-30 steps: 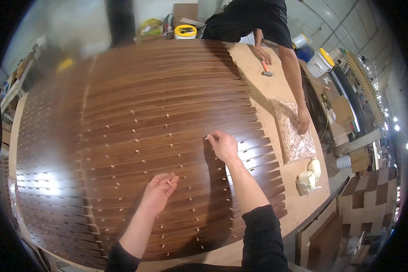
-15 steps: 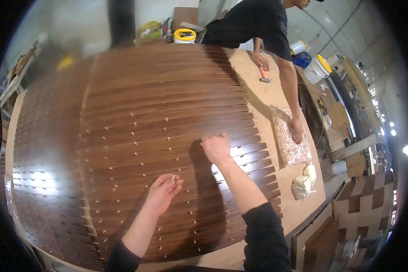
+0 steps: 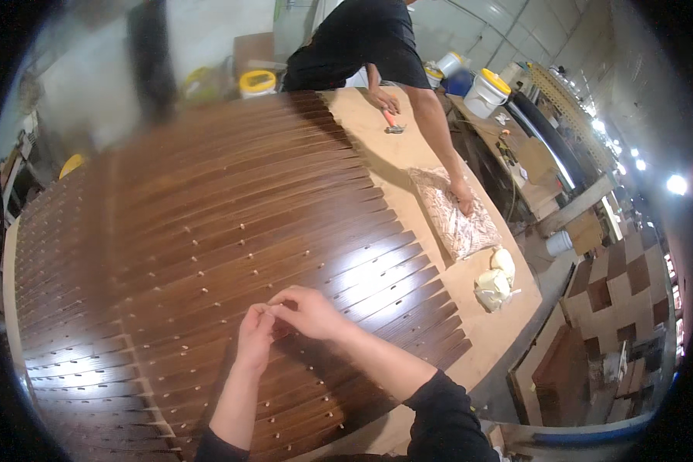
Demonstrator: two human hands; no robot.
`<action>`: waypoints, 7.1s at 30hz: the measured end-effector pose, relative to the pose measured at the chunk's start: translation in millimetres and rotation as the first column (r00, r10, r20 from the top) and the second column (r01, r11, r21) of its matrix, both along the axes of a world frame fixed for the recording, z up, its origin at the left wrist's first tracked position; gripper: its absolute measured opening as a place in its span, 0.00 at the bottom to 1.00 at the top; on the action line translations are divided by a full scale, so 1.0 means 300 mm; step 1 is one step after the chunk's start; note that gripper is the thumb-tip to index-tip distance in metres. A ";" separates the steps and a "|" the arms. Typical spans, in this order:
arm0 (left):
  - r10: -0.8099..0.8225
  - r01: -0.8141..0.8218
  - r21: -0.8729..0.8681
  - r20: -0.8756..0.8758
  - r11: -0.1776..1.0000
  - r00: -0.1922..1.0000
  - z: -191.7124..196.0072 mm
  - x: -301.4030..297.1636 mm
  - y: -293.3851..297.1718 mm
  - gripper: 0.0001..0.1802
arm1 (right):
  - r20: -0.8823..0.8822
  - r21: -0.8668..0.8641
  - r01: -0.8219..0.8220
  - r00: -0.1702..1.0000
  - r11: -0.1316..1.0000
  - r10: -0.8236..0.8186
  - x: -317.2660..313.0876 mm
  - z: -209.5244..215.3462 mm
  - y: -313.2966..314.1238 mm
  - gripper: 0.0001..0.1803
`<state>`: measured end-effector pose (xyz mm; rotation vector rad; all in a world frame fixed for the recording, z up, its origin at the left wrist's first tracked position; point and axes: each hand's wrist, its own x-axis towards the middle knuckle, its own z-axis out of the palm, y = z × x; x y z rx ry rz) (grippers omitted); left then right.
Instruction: Two people work together to place wooden pegs into holes in wooden slats by hand and then hammer them in. One person continues placing pegs while the other uses a hammer to secure them into the slats.
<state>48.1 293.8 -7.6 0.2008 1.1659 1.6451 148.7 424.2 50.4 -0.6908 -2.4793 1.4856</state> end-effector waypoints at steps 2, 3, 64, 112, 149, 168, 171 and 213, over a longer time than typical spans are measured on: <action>0.020 -0.020 0.004 -0.002 1.000 1.000 -0.011 0.002 0.004 0.05 | 0.072 -0.322 0.126 0.992 0.938 -0.108 0.007 -0.028 0.019 0.12; 0.033 -0.032 0.015 -0.002 0.999 0.999 -0.022 0.000 0.003 0.05 | 0.070 -0.330 0.103 0.994 0.938 -0.084 0.007 -0.027 0.025 0.12; -0.187 -0.190 -0.176 -0.982 0.966 -0.040 -0.076 0.551 -0.313 0.14 | -0.352 0.098 0.777 0.612 0.622 -0.708 1.154 -0.014 -0.356 0.08; -0.377 -0.581 -0.268 -0.923 0.768 -0.072 -0.003 1.132 0.091 0.17 | 0.297 0.621 0.199 0.835 0.758 -0.464 0.975 -0.098 1.495 0.21; 0.510 -0.554 0.061 -0.487 0.830 0.709 0.112 1.261 0.252 0.17 | -0.073 -0.910 0.098 0.919 0.403 -0.387 1.019 0.011 0.212 0.11; -0.590 0.494 0.334 0.571 0.802 0.572 0.074 1.516 0.646 0.15 | -0.066 0.253 0.477 0.876 0.841 -0.477 0.937 0.027 -0.130 0.16; -0.581 0.483 0.332 0.558 0.811 0.593 0.046 1.415 0.623 0.15 | -0.099 0.255 0.521 0.852 0.815 -0.514 0.921 0.018 -0.171 0.16; 0.136 -0.133 -0.034 0.337 0.991 0.932 0.020 0.673 0.127 0.17 | -0.026 -0.028 0.519 0.854 0.854 -0.520 0.761 -0.133 0.444 0.16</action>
